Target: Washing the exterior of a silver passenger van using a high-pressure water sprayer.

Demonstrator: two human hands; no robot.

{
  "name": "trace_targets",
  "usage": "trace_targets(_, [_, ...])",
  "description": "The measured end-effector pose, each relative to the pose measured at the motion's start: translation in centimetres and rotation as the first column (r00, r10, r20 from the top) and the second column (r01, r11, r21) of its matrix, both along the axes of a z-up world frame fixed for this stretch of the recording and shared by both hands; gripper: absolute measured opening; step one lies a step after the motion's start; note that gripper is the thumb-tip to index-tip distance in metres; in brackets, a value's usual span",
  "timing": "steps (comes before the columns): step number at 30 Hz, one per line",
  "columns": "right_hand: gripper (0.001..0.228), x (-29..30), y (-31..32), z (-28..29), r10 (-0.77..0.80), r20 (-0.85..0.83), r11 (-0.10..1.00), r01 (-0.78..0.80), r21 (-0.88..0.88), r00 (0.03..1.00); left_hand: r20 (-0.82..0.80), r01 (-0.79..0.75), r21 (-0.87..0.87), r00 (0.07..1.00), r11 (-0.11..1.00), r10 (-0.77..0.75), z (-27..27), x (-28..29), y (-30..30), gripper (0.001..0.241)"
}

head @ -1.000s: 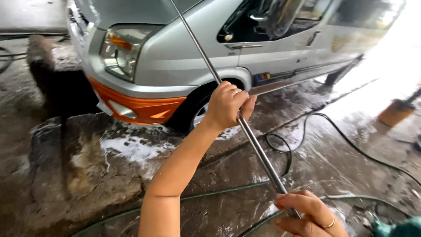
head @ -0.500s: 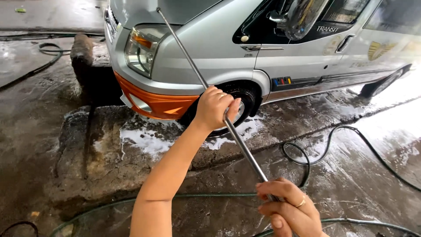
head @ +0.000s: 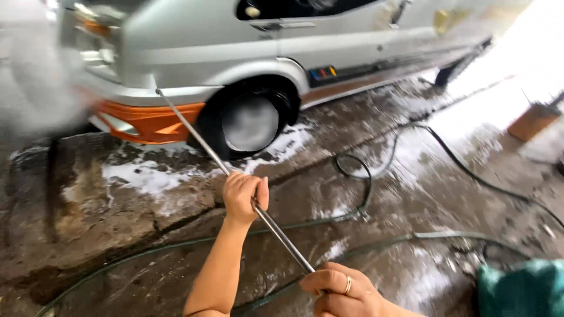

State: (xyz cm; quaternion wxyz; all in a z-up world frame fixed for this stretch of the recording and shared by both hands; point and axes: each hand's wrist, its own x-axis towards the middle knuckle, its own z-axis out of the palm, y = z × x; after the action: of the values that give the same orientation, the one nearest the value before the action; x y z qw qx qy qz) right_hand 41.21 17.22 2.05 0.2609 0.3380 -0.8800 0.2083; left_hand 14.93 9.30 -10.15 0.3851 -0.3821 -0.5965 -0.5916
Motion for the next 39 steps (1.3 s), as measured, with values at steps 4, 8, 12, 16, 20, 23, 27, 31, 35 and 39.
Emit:
trace_targets(4, [0.02, 4.9, 2.5, 0.0, -0.097, 0.057, 0.994, 0.099, -0.048, 0.994, -0.008, 0.107, -0.036, 0.994, 0.994, -0.107, 0.0, 4.9, 4.9, 0.023])
trace_targets(8, [0.024, 9.3, 4.9, 0.0, -0.255, 0.034, 0.965, 0.257, -0.048, 0.966, -0.008, 0.224, -0.022, 0.975, 0.974, -0.224, 0.0, 8.8, 11.2, 0.021])
trace_targets(12, [0.021, 13.2, 7.0, 0.8, -0.434, 0.045, 0.9, 0.435, -0.012, 0.9, -0.03, 0.403, -0.044, 0.914, 0.914, -0.404, 0.8, 12.1, 17.6, 0.023])
trace_targets(16, [0.027, 18.4, 9.5, -0.1, -0.597, 0.179, 0.765, 0.622, -0.166, 0.782, -0.121, 0.508, -0.036, 0.853, 0.861, -0.508, 3.7, 14.6, 24.6, 0.019])
trace_targets(20, [0.047, 21.1, 12.2, 0.0, -0.724, 0.352, 0.482, 0.8, -0.358, 0.594, -0.16, 0.603, -0.03, 0.784, 0.797, -0.599, 8.2, 16.6, 31.3, 0.027])
trace_targets(23, [0.057, 20.4, 14.5, 2.3, -0.821, 0.218, 0.418, 0.816, -0.4, 0.527, -0.25, 0.639, -0.053, 0.735, 0.767, -0.63, 12.5, 17.4, 36.9, 0.028])
trace_targets(27, [0.064, 18.2, 18.8, 4.6, -0.937, 0.001, 0.313, 0.84, -0.442, 0.35, -0.35, 0.675, -0.065, 0.675, 0.735, -0.65, 18.1, 17.7, 44.6, 0.026])
trace_targets(31, [0.067, 15.6, 24.5, 7.4, -0.955, -0.096, 0.292, 0.835, -0.467, 0.281, -0.4, 0.713, -0.019, 0.637, 0.701, -0.659, 23.9, 17.8, 52.4, 0.033])
trace_targets(35, [0.069, 12.5, 30.1, 9.8, -0.96, -0.191, 0.278, 0.76, -0.588, 0.203, -0.421, 0.741, -0.015, 0.605, 0.672, -0.676, 28.7, 17.7, 59.6, 0.034])
trace_targets(39, [0.068, 11.8, 35.5, 10.7, -0.945, -0.225, 0.322, 0.776, -0.543, 0.235, -0.395, 0.779, 0.001, 0.576, 0.626, -0.716, 29.7, 17.8, 65.2, 0.03])
